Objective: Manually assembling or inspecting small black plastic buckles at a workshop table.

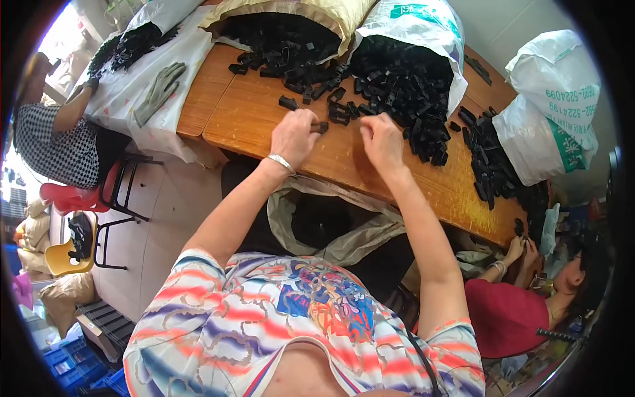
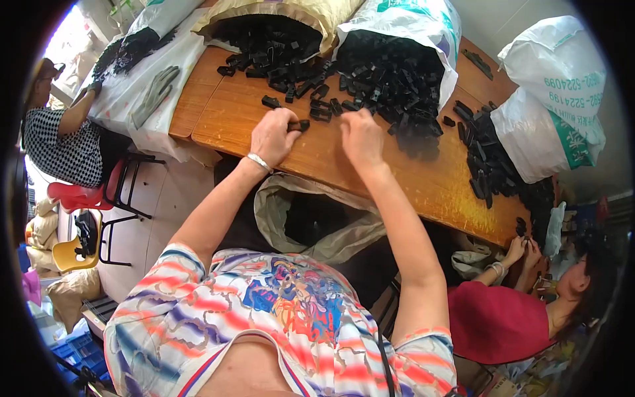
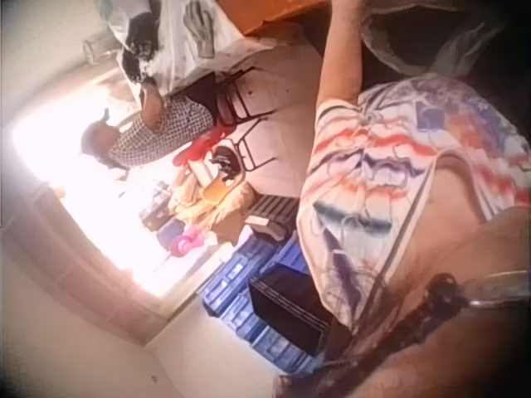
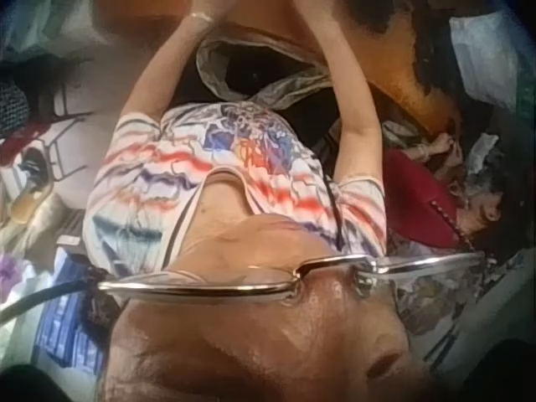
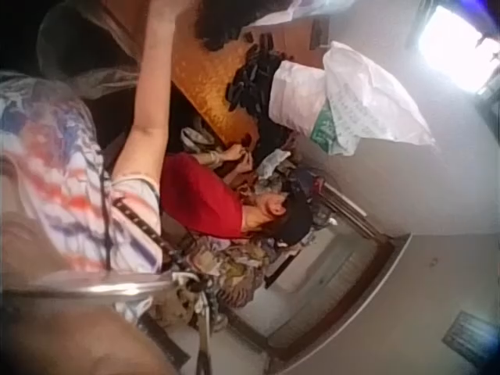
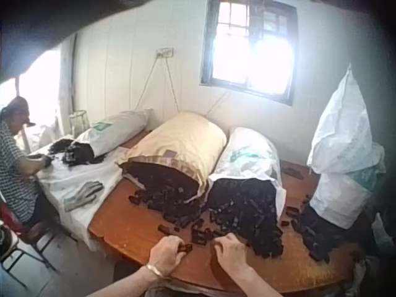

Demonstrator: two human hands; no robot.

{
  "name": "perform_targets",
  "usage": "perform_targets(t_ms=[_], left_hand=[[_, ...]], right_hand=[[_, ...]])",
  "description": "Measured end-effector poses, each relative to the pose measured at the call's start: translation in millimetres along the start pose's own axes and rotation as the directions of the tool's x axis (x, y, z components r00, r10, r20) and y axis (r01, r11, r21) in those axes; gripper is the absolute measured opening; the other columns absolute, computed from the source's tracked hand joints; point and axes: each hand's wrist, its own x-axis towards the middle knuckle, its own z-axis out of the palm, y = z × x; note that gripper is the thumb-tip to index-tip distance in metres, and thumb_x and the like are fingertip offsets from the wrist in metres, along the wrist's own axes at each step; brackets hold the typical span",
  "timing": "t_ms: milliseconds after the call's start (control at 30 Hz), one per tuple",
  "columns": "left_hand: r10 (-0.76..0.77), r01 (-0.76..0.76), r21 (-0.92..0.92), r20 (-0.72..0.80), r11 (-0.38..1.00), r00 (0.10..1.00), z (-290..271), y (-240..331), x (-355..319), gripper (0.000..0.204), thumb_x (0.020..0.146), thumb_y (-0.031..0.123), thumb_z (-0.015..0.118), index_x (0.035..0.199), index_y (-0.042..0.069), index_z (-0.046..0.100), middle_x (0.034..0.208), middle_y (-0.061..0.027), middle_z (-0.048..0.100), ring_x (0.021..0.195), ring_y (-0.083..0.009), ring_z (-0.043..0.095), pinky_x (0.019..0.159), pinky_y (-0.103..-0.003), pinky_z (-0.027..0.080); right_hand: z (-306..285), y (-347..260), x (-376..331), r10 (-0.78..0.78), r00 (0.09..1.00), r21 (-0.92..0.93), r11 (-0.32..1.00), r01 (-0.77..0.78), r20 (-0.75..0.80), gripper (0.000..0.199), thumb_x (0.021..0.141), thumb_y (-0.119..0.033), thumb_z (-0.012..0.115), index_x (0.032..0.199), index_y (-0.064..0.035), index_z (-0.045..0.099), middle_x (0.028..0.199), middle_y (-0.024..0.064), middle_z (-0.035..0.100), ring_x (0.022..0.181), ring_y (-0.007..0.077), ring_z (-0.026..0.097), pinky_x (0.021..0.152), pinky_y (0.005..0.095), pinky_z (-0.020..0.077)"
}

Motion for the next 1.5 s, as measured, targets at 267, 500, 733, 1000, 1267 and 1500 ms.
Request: perform_targets(t_ms=[267, 500, 733, 1000, 1267, 1500], left_hand=[[0.388, -0.379, -0.097, 0.106, 0.920, 0.916, 6.7, 9.2, -7.0, 0.017, 0.074, -0.002, 0.070, 0.087, 0.004, 0.059, 0.093, -0.0104, 0.058, 0.094, -0.0315, 0.055, 0.081, -0.039, 0.049], [0.393, -0.364, -0.193, 0.144, 0.911, 0.908, -1.1, 7.7, -7.0, 0.024, 0.075, -0.001, 0.072, 0.095, 0.003, 0.060, 0.098, -0.0095, 0.059, 0.097, -0.0304, 0.057, 0.084, -0.038, 0.049], [0.231, -0.209, -0.185, 0.105, 0.960, 0.967, -5.5, 7.8, -9.4, 0.035, 0.074, 0.005, 0.076, 0.107, 0.005, 0.062, 0.102, -0.0103, 0.058, 0.096, -0.0292, 0.056, 0.085, -0.039, 0.049], [0.188, -0.169, -0.123, 0.168, 0.978, 0.968, 0.8, -1.9, -10.7, 0.026, 0.074, 0.009, 0.076, 0.097, 0.005, 0.065, 0.092, -0.0091, 0.058, 0.091, -0.0292, 0.054, 0.083, -0.038, 0.047], [0.167, -0.145, -0.135, 0.168, 0.980, 0.972, 1.0, -2.2, -9.9, 0.026, 0.073, 0.008, 0.076, 0.096, 0.005, 0.066, 0.092, -0.0088, 0.058, 0.093, -0.0290, 0.054, 0.084, -0.038, 0.046], [0.157, -0.131, -0.138, 0.205, 0.982, 0.966, 1.5, -2.8, -7.1, 0.024, 0.073, 0.008, 0.076, 0.095, 0.004, 0.067, 0.095, -0.0096, 0.060, 0.095, -0.0295, 0.054, 0.086, -0.037, 0.047]], right_hand=[[21.6, 34.2, 33.3, 0.094, 0.990, -0.244, 0.967, -0.067, 0.102, 0.032, 0.084, -0.007, 0.070, 0.115, -0.0124, 0.068, 0.103, 0.0131, 0.061, 0.086, 0.0351, 0.066, 0.075, 0.0429, 0.0545], [-4.2, 20.2, 7.0, 0.027, 0.987, -0.141, 0.990, -0.004, 0.160, 0.028, 0.086, -0.009, 0.068, 0.113, -0.0040, 0.066, 0.098, 0.0169, 0.066, 0.089, 0.0378, 0.065, 0.077, 0.0437, 0.0539], [-15.0, 10.3, -25.5, -0.036, 0.991, -0.051, 0.998, 0.043, 0.129, 0.023, 0.080, -0.003, 0.070, 0.102, -0.0005, 0.065, 0.097, 0.0171, 0.064, 0.084, 0.0382, 0.065, 0.072, 0.0450, 0.0537], [-7.1, -36.9, -28.0, -0.094, 0.988, 0.204, 0.977, 0.068, 0.119, 0.023, 0.075, -0.001, 0.073, 0.098, -0.0032, 0.068, 0.093, 0.0130, 0.062, 0.080, 0.0340, 0.065, 0.071, 0.0401, 0.0536], [-2.1, -41.3, -19.1, -0.109, 0.975, 0.113, 0.990, 0.088, 0.193, 0.023, 0.074, -0.005, 0.075, 0.097, -0.0053, 0.071, 0.093, 0.0100, 0.063, 0.082, 0.0320, 0.066, 0.071, 0.0391, 0.0545], [-3.4, -45.0, -26.9, -0.136, 0.949, 0.003, 0.990, 0.141, 0.285, 0.023, 0.078, -0.006, 0.070, 0.101, -0.0040, 0.069, 0.094, 0.0110, 0.060, 0.083, 0.0307, 0.065, 0.072, 0.0385, 0.0547]])
